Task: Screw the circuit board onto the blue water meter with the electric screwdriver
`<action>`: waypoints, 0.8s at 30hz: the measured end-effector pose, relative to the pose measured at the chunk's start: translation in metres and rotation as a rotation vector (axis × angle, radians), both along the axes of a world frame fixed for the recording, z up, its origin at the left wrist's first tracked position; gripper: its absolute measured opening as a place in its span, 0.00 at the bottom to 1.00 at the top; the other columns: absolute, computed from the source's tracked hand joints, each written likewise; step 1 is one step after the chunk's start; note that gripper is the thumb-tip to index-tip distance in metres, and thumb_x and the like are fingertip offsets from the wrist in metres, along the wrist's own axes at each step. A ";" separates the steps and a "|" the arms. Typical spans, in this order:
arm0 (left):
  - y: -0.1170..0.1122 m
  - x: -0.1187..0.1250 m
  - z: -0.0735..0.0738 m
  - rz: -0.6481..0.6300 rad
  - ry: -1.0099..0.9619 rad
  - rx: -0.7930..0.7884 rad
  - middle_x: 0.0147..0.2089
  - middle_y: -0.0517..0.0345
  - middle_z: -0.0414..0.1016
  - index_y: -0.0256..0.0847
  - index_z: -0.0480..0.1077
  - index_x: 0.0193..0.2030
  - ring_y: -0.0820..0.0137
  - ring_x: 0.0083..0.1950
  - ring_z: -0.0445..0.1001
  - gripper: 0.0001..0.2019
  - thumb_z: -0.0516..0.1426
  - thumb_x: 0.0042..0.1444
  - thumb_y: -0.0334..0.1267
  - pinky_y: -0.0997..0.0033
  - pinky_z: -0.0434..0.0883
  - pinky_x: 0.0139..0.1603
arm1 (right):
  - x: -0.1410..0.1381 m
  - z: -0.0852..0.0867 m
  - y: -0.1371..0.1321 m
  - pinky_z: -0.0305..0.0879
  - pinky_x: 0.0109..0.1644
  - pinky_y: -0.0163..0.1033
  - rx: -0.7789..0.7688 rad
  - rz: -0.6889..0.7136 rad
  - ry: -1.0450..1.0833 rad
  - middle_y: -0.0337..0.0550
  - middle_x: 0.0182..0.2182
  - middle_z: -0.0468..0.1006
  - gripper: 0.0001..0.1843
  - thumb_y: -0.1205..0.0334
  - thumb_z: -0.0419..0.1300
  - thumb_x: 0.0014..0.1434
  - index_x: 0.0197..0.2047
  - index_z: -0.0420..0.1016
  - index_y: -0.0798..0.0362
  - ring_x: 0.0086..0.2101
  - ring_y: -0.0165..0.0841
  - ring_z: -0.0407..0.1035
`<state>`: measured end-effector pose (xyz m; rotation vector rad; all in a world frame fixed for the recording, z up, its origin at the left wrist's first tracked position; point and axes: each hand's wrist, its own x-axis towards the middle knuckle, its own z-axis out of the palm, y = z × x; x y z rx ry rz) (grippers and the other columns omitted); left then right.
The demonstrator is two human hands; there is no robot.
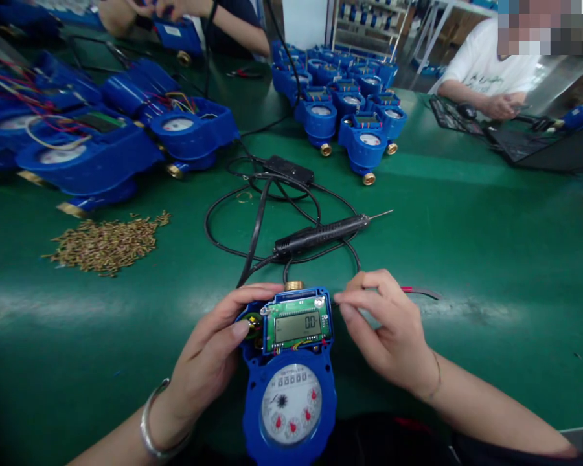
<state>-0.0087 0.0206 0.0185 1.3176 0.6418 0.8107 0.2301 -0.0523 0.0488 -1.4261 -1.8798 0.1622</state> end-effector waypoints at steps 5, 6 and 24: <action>-0.002 0.003 -0.001 0.029 -0.050 -0.071 0.60 0.49 0.71 0.43 0.69 0.55 0.54 0.63 0.67 0.15 0.52 0.63 0.40 0.51 0.62 0.65 | -0.036 0.011 -0.020 0.55 0.50 0.52 -0.052 0.014 -0.013 0.44 0.44 0.68 0.08 0.63 0.63 0.60 0.44 0.76 0.45 0.45 0.39 0.62; -0.003 0.004 -0.001 0.039 -0.051 -0.078 0.60 0.48 0.71 0.43 0.69 0.55 0.54 0.63 0.67 0.16 0.52 0.62 0.40 0.51 0.63 0.64 | -0.041 0.010 -0.019 0.53 0.50 0.52 -0.059 -0.013 -0.027 0.44 0.44 0.67 0.06 0.62 0.64 0.59 0.42 0.77 0.44 0.46 0.40 0.61; 0.002 0.006 0.002 0.125 0.080 -0.054 0.54 0.52 0.76 0.41 0.70 0.51 0.57 0.56 0.73 0.14 0.52 0.61 0.40 0.60 0.69 0.55 | -0.040 -0.017 -0.025 0.53 0.56 0.53 -0.126 -0.153 0.445 0.44 0.47 0.66 0.12 0.61 0.67 0.56 0.44 0.77 0.43 0.51 0.42 0.59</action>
